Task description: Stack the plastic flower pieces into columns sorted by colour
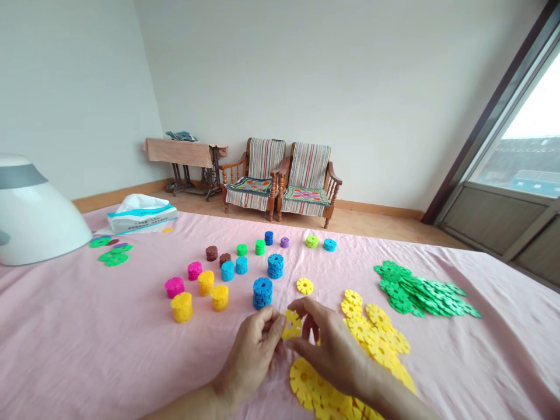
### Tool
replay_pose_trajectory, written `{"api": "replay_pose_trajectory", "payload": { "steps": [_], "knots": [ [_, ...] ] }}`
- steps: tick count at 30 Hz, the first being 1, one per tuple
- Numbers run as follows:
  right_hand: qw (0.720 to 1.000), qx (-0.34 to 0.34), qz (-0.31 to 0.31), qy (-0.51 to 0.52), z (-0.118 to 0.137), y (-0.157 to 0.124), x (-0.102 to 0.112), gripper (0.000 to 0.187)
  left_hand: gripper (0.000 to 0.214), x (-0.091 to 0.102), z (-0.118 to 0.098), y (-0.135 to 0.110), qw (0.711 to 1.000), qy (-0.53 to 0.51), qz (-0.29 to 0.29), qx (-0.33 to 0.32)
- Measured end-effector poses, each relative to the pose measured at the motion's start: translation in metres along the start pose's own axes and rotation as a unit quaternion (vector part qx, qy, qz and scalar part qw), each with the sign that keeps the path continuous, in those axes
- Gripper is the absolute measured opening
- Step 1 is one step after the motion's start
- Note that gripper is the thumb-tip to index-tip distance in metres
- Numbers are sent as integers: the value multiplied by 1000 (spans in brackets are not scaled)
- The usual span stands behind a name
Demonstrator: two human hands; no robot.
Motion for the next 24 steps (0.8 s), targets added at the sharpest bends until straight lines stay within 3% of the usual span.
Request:
{"api": "replay_pose_trajectory", "payload": {
  "steps": [9,14,19,24],
  "knots": [
    [997,24,-47,-53,-4,-6,-15,39,39,3,3,1,999,-28,-19,9],
    [992,45,-53,-103,-4,2,3,34,39,2,4,1,999,-26,-22,7],
    [986,-30,-117,-113,-47,39,39,28,40,2,6,0,1000,-15,-13,15],
    [990,-73,-73,-98,-87,64,39,29,43,1,3,0,1000,-7,-7,16]
  ]
}}
Point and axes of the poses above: each hand's wrist, its own y-axis towards the middle knuckle, its own x-axis out of the back of the hand, z = x × y, the point moved 4 cm from there along y, towards the middle knuckle, and after that the axes turned 6 degrees about -y, right-handed, at the moved point
